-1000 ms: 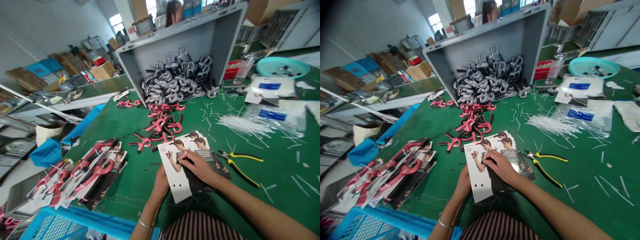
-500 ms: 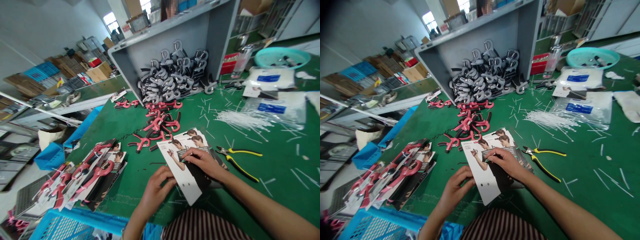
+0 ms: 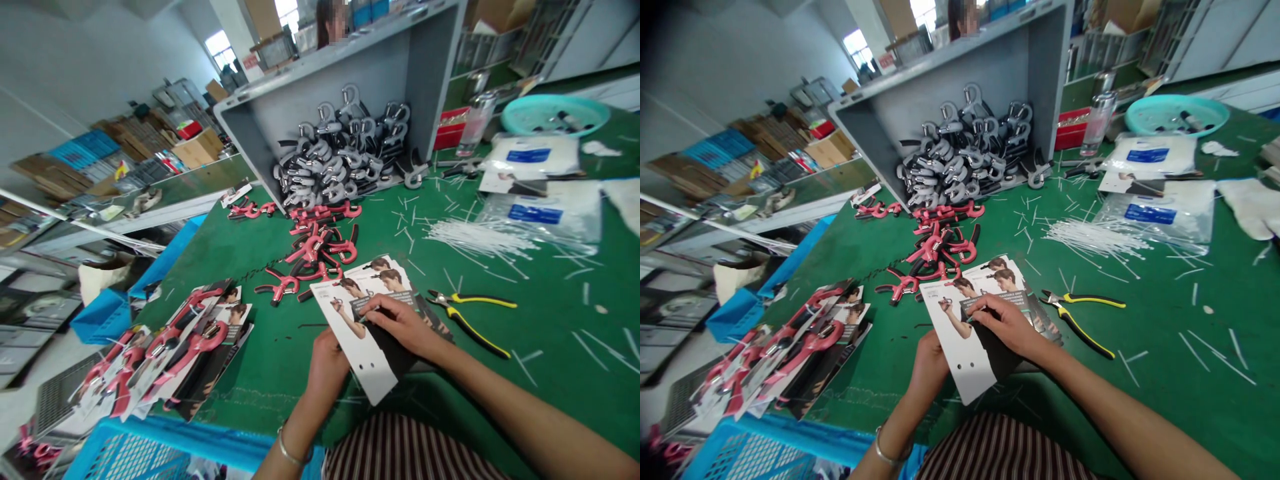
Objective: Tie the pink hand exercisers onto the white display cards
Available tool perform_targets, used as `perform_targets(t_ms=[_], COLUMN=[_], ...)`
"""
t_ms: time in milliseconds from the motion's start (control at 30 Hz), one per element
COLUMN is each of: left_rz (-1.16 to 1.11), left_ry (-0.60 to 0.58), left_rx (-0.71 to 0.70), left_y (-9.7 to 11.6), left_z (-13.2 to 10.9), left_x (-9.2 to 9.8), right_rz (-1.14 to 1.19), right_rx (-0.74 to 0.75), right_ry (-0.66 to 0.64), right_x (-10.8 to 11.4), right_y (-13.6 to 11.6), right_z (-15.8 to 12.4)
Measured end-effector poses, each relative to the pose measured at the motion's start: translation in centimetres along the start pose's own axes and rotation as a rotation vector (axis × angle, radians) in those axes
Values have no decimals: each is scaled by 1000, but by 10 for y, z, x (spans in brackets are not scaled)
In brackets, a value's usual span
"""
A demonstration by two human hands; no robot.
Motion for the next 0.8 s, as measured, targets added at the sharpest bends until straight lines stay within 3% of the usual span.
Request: perform_targets(t_ms=[200, 500, 800], left_rz=[26, -47, 10], left_ry=[-21, 11, -99], left_rx=[87, 146, -130], left_y=[-16, -18, 11], left_z=[3, 5, 2], left_x=[0, 3, -1], right_rz=[-36, -52, -8], right_rx=[118, 106, 99], right_ry=[-40, -31, 37], right_x=[-3, -2, 3], right_y=[-10, -10, -6], right_z=[0, 0, -2])
Point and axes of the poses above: each hand's wrist, its own z-axis towards the middle knuckle, its own x-axis out of the back of the hand, y = z × x, the point moved 7 cm from there along z, towards the middle knuckle, and after that the axes turned 13 degrees about x, right-handed, at the moved point
